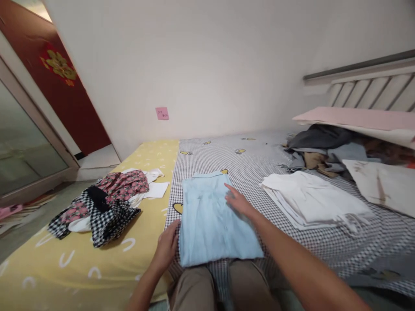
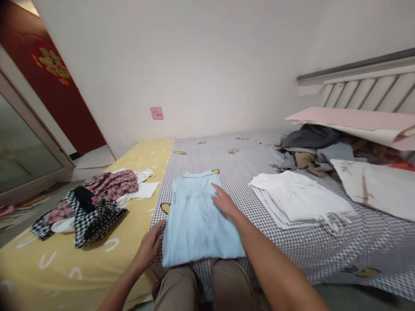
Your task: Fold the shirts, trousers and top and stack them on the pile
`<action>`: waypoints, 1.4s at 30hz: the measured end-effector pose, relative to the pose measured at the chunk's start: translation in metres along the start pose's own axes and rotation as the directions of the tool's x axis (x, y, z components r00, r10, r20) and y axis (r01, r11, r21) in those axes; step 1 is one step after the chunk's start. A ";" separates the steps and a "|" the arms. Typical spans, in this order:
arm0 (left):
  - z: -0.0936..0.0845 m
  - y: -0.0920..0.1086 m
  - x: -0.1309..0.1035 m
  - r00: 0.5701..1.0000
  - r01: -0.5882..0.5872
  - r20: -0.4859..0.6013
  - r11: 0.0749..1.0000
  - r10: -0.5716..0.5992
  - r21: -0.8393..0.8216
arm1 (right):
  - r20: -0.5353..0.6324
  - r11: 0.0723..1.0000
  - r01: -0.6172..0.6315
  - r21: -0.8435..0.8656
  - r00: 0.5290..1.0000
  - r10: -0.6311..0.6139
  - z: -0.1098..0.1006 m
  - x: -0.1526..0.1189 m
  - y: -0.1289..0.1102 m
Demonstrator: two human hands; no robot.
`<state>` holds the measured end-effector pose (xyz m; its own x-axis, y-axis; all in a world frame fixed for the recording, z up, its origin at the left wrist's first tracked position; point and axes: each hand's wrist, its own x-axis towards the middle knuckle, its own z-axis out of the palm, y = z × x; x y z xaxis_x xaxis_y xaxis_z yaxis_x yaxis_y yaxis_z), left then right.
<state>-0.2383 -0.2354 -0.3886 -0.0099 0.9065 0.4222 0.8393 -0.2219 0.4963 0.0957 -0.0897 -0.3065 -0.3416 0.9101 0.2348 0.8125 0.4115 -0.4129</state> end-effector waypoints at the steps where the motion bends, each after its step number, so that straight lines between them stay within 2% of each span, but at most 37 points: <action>1: -0.005 -0.002 -0.004 1.000 -0.013 -0.011 1.000 0.013 0.007 | -0.040 1.000 0.000 0.004 0.999 0.000 -0.009 -0.011 0.007; 3: -0.016 -0.005 -0.015 0.998 -0.050 -0.024 0.997 0.052 0.066 | -0.105 1.000 0.018 -0.021 0.994 -0.020 -0.022 -0.042 0.024; 5: -0.027 -0.007 -0.028 0.993 -0.115 0.006 0.974 0.116 0.195 | -0.114 0.990 0.090 -0.111 0.988 -0.102 -0.025 -0.078 0.045; 8: -0.043 -0.004 -0.040 0.965 -0.263 0.116 0.869 0.236 0.420 | -0.002 0.926 0.262 -0.270 0.962 -0.273 -0.013 -0.126 0.074; 11: -0.053 0.007 -0.039 0.933 -0.358 0.179 0.762 0.312 0.540 | -0.011 0.879 0.344 -0.329 0.930 -0.368 0.004 -0.148 0.090; 14: -0.054 0.016 -0.033 0.919 -0.390 0.196 0.722 0.342 0.571 | -0.026 0.844 0.425 -0.327 0.889 -0.458 0.011 -0.146 0.092; 18: -0.043 0.023 -0.029 0.889 -0.459 0.296 0.674 0.351 0.579 | 0.042 0.814 0.509 -0.280 0.854 -0.519 0.007 -0.136 0.089; 21: -0.038 0.028 -0.025 0.866 -0.498 0.363 0.663 0.344 0.558 | 0.181 0.825 0.522 -0.218 0.852 -0.491 0.002 -0.134 0.088; 24: -0.039 0.032 -0.014 0.837 -0.537 0.412 0.679 0.359 0.501 | 0.324 0.849 0.505 -0.159 0.839 -0.438 -0.001 -0.133 0.086; 27: -0.043 0.034 0.000 0.787 -0.594 0.474 0.691 0.395 0.412 | 0.379 0.870 0.471 -0.147 0.839 -0.390 -0.002 -0.128 0.081; 31: -0.038 0.037 0.014 0.787 -0.563 0.516 0.738 0.340 0.373 | 0.389 0.893 0.441 -0.092 0.841 -0.375 -0.004 -0.114 0.075; 35: -0.028 0.043 0.025 0.765 -0.426 0.631 0.838 0.133 0.340 | 0.401 0.937 0.346 -0.041 0.865 -0.301 -0.003 -0.095 0.073; 38: -0.022 0.044 0.032 0.761 -0.337 0.647 0.884 0.052 0.325 | 0.322 0.950 0.304 -0.074 0.909 -0.265 0.003 -0.085 0.074; 42: -0.017 0.042 0.036 0.787 -0.269 0.616 0.912 0.023 0.311 | 0.188 0.948 0.300 -0.108 0.942 -0.277 0.014 -0.082 0.079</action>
<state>-0.2127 -0.2178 -0.3394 0.3462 0.9300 -0.1236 0.9366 -0.3349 0.1030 0.1813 -0.1309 -0.3711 -0.6357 0.7529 0.1705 0.7186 0.6578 -0.2257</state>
